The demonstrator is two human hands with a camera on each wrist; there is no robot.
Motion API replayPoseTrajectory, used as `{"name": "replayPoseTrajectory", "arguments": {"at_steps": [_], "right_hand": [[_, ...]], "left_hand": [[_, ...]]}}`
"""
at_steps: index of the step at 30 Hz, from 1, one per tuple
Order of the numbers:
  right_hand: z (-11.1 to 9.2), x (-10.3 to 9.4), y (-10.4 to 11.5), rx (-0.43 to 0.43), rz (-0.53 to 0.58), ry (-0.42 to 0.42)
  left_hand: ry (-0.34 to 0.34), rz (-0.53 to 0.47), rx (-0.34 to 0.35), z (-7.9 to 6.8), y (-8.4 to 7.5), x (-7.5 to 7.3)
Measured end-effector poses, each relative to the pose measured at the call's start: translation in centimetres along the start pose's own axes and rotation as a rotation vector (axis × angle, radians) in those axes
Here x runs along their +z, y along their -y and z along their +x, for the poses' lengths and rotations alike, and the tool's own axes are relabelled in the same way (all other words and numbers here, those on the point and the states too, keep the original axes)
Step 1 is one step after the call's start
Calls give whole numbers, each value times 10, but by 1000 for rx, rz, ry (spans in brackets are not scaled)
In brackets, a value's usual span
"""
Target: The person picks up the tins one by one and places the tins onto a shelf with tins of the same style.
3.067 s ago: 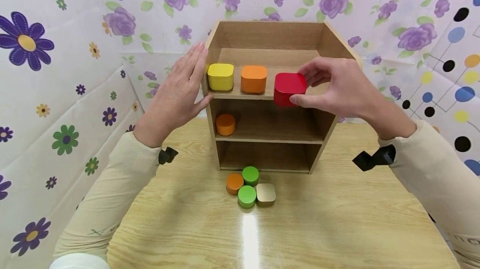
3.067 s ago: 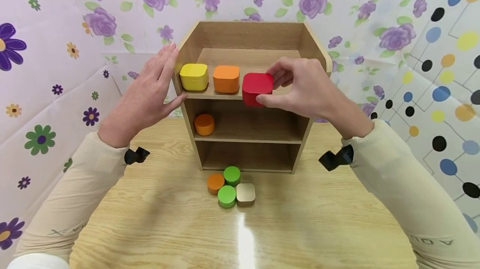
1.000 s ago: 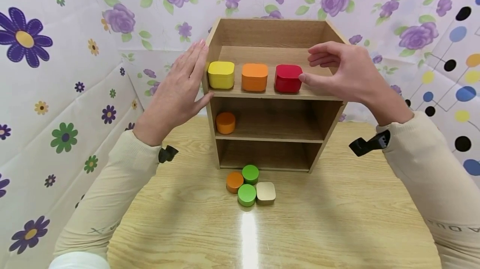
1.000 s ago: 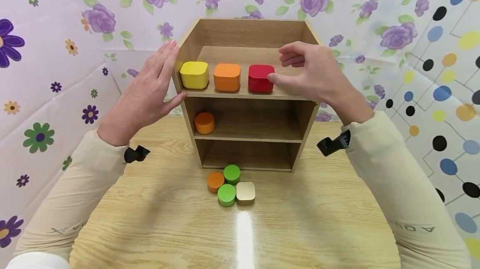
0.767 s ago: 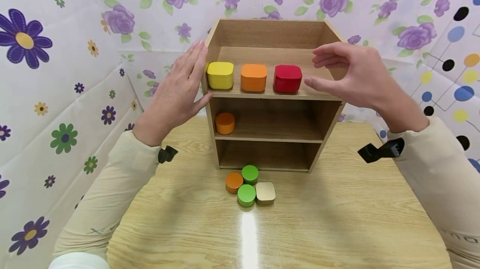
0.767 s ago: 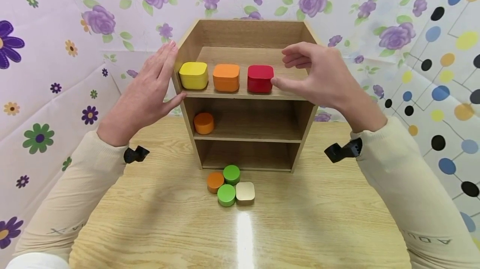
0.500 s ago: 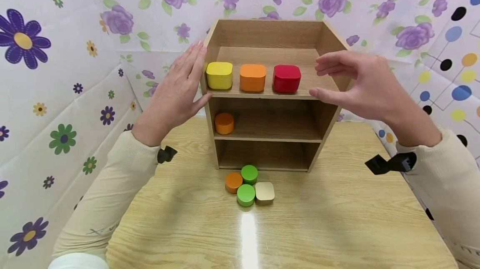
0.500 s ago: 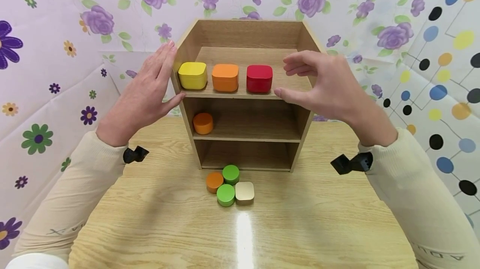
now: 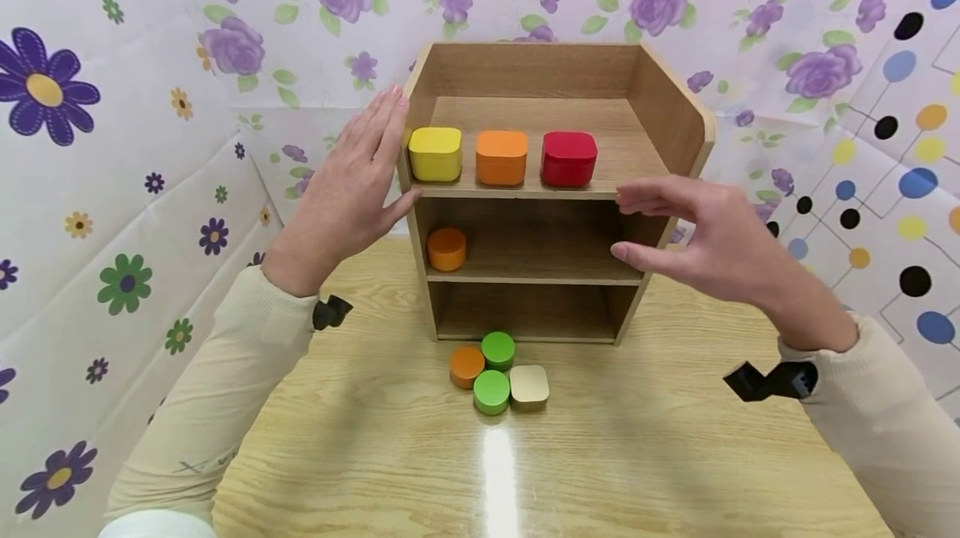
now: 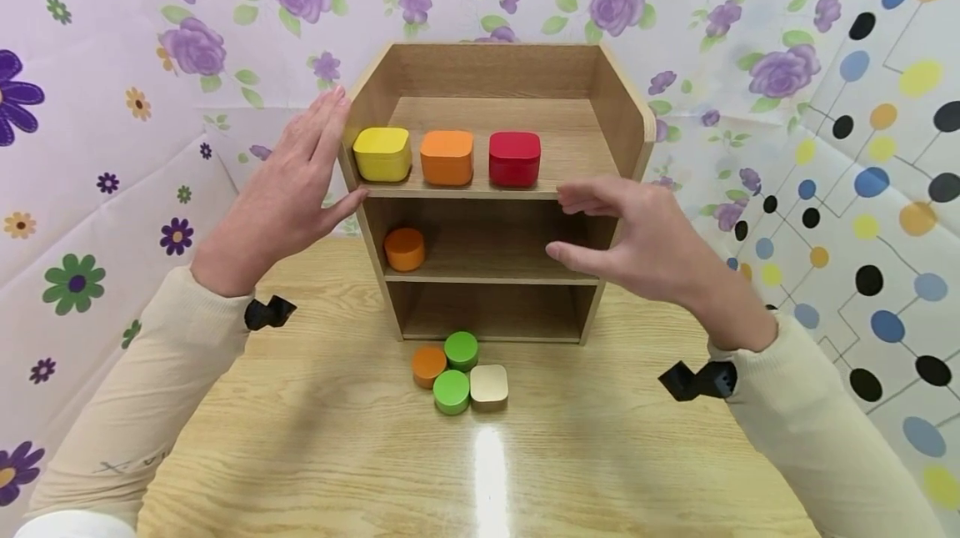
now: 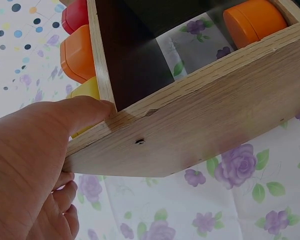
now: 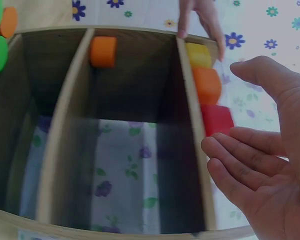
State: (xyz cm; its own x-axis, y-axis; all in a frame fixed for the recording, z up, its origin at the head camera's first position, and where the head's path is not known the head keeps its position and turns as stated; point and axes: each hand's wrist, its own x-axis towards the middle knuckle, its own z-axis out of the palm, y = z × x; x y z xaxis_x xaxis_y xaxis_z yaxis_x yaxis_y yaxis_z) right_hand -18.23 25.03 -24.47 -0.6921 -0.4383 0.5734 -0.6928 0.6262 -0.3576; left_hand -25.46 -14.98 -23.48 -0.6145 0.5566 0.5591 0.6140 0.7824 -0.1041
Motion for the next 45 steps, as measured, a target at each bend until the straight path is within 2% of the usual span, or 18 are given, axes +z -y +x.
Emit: {"name": "replayPoseTrajectory", "arguments": {"at_steps": [13, 24, 36, 45], "right_hand": [[-44, 65, -24, 56, 30, 182], [-70, 120, -35, 29, 101, 290], [-92, 169, -49, 70, 108, 397], [-100, 201, -57, 42, 102, 452]], "left_hand": [[-5, -13, -2, 0, 0, 1], [4, -8, -5, 0, 0, -1], [19, -5, -17, 1, -1, 0], [9, -6, -9, 0, 0, -1]]}}
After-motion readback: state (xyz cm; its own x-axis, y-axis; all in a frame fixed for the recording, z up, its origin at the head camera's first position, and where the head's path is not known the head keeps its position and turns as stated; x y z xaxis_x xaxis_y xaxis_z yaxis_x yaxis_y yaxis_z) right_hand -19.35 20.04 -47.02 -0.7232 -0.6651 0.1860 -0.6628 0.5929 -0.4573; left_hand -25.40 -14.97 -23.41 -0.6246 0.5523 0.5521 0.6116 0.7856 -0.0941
